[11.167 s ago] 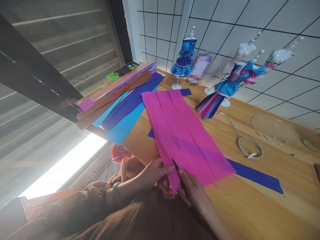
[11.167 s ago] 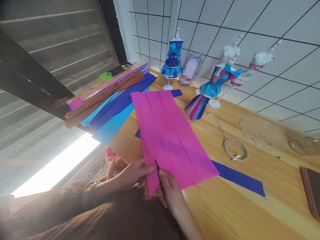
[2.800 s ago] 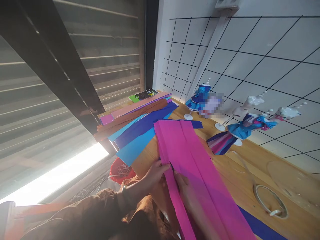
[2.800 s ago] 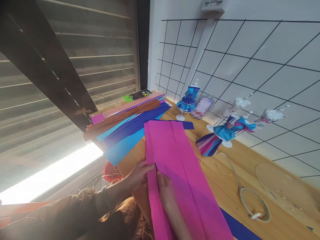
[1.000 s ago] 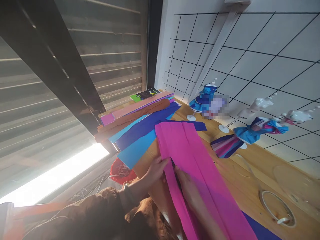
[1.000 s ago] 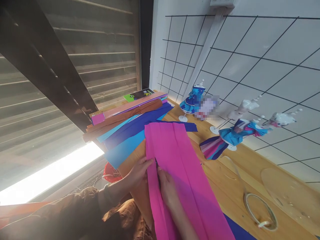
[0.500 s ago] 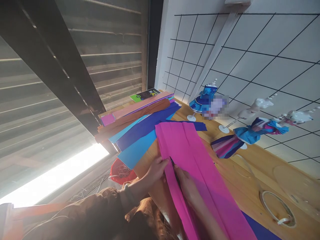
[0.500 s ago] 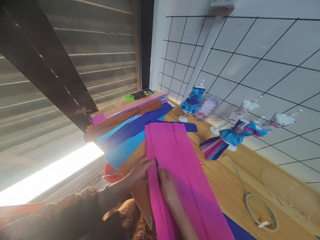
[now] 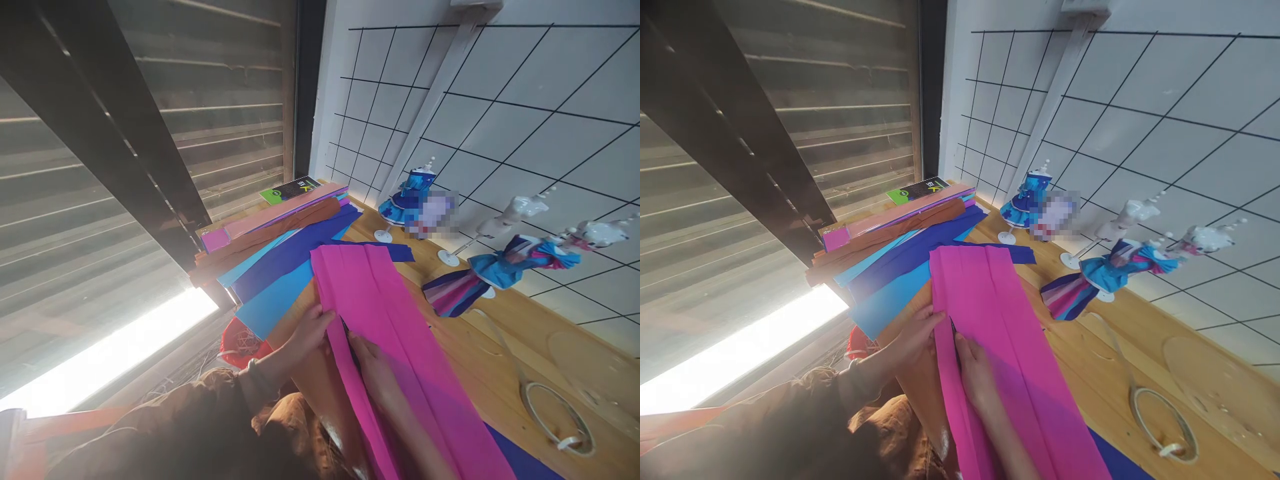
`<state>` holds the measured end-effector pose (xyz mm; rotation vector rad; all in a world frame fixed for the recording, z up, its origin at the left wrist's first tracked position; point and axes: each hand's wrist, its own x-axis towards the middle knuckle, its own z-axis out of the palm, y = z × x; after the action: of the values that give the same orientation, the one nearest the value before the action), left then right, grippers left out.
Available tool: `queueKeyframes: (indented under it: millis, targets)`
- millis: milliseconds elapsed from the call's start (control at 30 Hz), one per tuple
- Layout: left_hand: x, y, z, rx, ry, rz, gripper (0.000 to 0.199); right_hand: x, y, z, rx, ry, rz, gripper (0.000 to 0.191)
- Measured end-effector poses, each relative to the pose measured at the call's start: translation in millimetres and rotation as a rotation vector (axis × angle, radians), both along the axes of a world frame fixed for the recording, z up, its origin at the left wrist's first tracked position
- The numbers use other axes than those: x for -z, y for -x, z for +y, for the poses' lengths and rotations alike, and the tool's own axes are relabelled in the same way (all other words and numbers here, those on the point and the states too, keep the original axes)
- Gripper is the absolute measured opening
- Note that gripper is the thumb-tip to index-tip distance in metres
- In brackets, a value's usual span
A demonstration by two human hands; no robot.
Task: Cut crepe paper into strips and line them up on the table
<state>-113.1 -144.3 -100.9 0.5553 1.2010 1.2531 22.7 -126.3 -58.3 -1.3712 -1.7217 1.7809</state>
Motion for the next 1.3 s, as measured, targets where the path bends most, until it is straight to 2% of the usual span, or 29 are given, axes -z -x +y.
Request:
queueKeyframes:
  millis: [400, 700, 1000, 1300]
  targets:
    - [1.2, 1, 1, 0.004, 0.014, -0.02, 0.026, -7.5, 11, 8, -0.049, -0.002, -0.023, 0.044]
    - [-3.0, 5, 1, 0.024, 0.008, -0.032, 0.021, -2.1, 15, 11, -0.024, 0.005, 0.028, 0.045]
    - [0.7, 6, -1, 0.004, 0.016, -0.035, 0.022, 0.1, 18, 9, -0.009, 0.001, 0.037, 0.044]
    - [-7.0, 2, -5, -0.037, 0.006, -0.022, 0.023, 3.0, 21, 10, -0.024, 0.004, -0.029, 0.057]
